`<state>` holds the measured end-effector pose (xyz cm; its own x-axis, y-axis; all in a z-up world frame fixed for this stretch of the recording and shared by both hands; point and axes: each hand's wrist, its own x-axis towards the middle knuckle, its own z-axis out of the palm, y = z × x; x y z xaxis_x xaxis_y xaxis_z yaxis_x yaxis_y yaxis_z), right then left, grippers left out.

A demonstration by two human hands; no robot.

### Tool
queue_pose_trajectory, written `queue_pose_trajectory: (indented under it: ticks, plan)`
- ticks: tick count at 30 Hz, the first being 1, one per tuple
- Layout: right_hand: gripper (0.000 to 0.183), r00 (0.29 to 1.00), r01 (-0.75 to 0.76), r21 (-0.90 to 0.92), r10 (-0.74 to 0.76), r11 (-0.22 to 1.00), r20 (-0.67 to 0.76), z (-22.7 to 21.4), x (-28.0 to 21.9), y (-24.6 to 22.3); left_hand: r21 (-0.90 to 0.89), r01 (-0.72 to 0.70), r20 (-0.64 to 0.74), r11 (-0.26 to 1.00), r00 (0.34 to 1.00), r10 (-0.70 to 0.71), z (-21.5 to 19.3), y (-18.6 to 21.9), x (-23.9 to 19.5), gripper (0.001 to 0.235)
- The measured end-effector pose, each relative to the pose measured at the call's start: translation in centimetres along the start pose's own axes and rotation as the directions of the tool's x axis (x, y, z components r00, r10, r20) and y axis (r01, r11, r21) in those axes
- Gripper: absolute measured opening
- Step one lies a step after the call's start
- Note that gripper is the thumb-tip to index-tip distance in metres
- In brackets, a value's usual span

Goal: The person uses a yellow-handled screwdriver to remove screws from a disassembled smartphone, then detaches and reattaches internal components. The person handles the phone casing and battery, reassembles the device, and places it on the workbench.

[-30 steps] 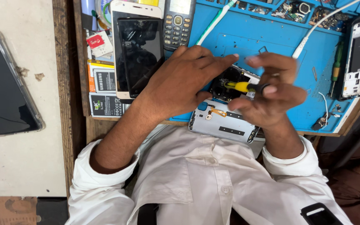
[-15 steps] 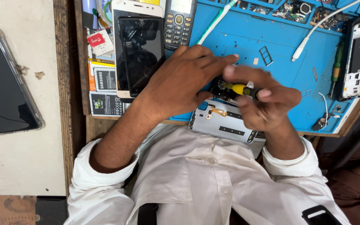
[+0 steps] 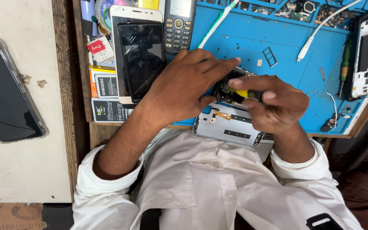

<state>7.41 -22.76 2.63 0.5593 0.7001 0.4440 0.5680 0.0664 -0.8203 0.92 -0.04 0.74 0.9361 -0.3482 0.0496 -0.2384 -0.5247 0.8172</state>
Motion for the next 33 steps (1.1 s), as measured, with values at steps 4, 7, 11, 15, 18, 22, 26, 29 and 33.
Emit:
queue_pose_trajectory:
  ticks: [4,7,11,15,18,22,26,29,33]
  plan:
    - [0.034,0.999,0.013,-0.011,-0.013,1.0,-0.036,-0.2,0.3,-0.1,-0.005,-0.012,-0.019,1.0,1.0,0.012,-0.1,0.2,0.2,0.085]
    - [0.04,0.991,0.059,-0.037,-0.063,0.998,-0.117,-0.4,0.1,0.1,-0.005,0.006,-0.009,1.0,1.0,-0.006,-0.2,0.3,0.2,0.08]
    - [0.042,0.985,-0.001,-0.174,-0.028,0.985,-0.169,-1.2,-0.6,0.0,0.008,-0.039,-0.102,0.999,0.994,0.04,0.0,0.5,0.5,0.055]
    - [0.045,0.981,-0.014,-0.229,-0.031,0.973,-0.191,-1.7,-1.2,0.0,0.02,-0.075,-0.155,0.997,0.985,0.077,0.6,0.4,1.7,0.021]
    - [0.046,0.956,-0.058,-0.256,-0.019,0.965,-0.291,-2.2,-1.1,-0.2,0.063,-0.123,-0.233,0.99,0.963,0.135,1.3,0.2,2.9,0.008]
    - [0.045,0.935,-0.024,-0.321,-0.093,0.947,-0.343,-2.6,-0.6,0.1,0.243,-0.108,-0.331,0.964,0.925,0.187,1.4,-0.6,4.3,0.007]
    - [0.047,0.944,-0.046,-0.285,-0.051,0.958,-0.326,-1.4,-1.1,0.7,0.408,-0.05,-0.339,0.911,0.919,0.202,1.5,-1.2,5.2,0.012]
    - [0.043,0.973,-0.028,-0.252,-0.032,0.967,-0.231,-0.9,-1.8,1.0,0.382,-0.067,-0.355,0.922,0.91,0.214,1.5,-1.3,4.9,0.012]
    - [0.046,0.972,-0.043,-0.214,-0.008,0.976,-0.234,-0.4,-1.6,1.4,0.295,-0.067,-0.358,0.953,0.917,0.175,1.0,-1.2,4.0,0.015]
